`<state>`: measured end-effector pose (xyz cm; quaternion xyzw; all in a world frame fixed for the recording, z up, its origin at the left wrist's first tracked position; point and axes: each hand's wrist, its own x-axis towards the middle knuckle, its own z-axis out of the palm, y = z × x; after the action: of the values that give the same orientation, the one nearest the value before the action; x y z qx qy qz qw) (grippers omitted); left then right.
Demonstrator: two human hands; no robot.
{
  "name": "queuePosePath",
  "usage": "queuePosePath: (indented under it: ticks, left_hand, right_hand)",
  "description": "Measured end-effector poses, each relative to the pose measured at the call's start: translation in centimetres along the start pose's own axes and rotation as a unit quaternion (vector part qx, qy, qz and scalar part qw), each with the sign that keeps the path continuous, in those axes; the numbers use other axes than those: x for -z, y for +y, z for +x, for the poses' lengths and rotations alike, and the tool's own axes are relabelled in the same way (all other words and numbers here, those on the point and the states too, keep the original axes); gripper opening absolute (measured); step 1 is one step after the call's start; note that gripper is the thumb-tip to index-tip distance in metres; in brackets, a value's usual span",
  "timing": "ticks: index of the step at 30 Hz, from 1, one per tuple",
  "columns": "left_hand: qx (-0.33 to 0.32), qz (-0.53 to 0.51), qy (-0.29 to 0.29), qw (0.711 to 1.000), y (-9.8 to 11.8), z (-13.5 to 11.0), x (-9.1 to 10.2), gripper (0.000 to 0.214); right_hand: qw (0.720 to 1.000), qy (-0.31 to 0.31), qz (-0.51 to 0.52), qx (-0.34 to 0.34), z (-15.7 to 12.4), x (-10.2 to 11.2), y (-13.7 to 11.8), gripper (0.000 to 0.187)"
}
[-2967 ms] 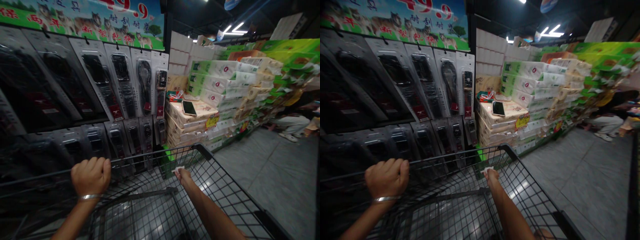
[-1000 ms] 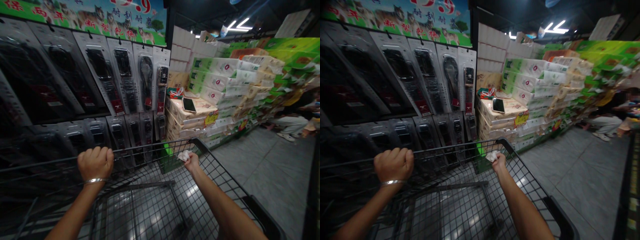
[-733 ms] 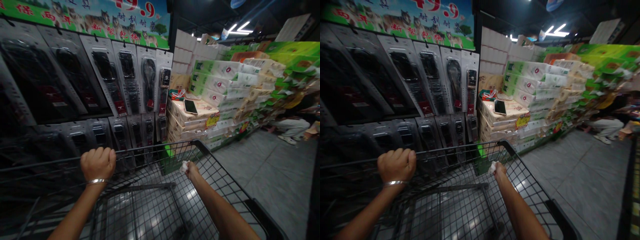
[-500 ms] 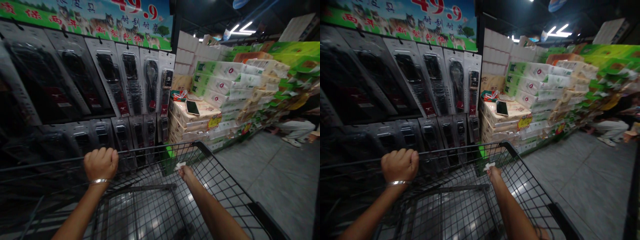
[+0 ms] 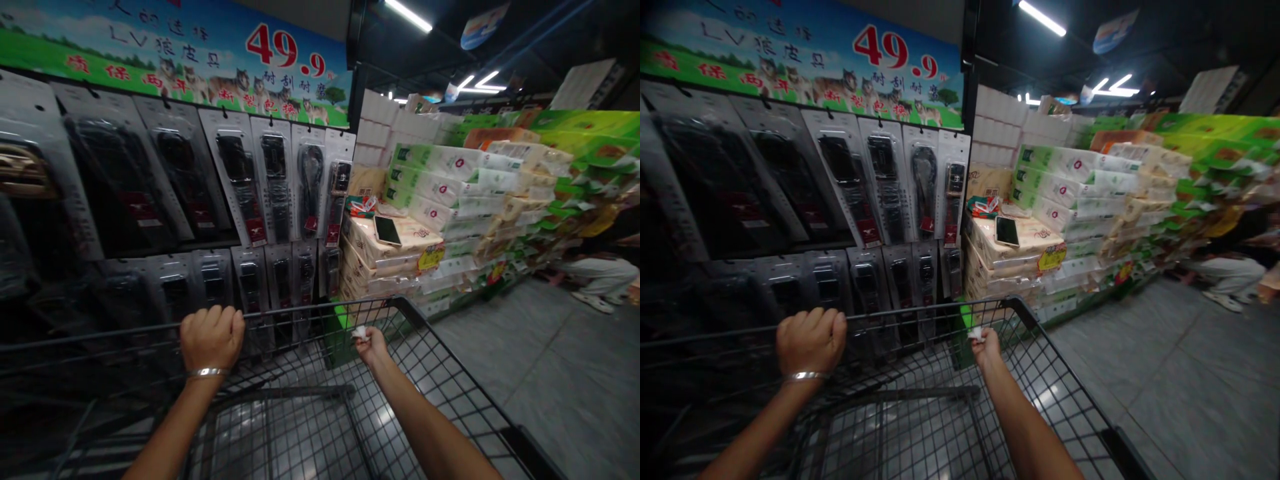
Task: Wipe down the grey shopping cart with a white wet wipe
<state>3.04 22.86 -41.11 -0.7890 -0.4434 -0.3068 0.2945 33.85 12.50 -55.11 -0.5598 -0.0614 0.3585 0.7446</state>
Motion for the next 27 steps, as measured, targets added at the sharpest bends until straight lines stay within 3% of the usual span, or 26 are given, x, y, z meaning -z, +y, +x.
queuePosePath:
  ticks: [4, 10, 18, 27]
  left_hand:
    - [0.002, -0.014, -0.004, 1.000, 0.0, 0.0, 0.1, 0.032]
    - [0.009, -0.036, 0.003, 0.999, 0.0, 0.1, 0.1, 0.033]
    - [0.008, -0.040, 0.008, 0.999, 0.1, 0.1, 0.2, 0.033]
    - [-0.053, -0.054, -0.010, 0.997, -0.7, 0.0, 0.7, 0.036]
  right_hand:
    - [0.999, 0.019, 0.019, -0.043, -0.1, -0.2, -1.2, 0.011]
    - [0.998, 0.055, 0.027, -0.033, 0.1, 0.4, -2.9, 0.016]
    - [0.985, 0.163, 0.010, -0.055, -0.7, 1.4, -2.0, 0.011]
    - [0.993, 0.090, 0.030, -0.066, -0.2, -0.4, -3.4, 0.020]
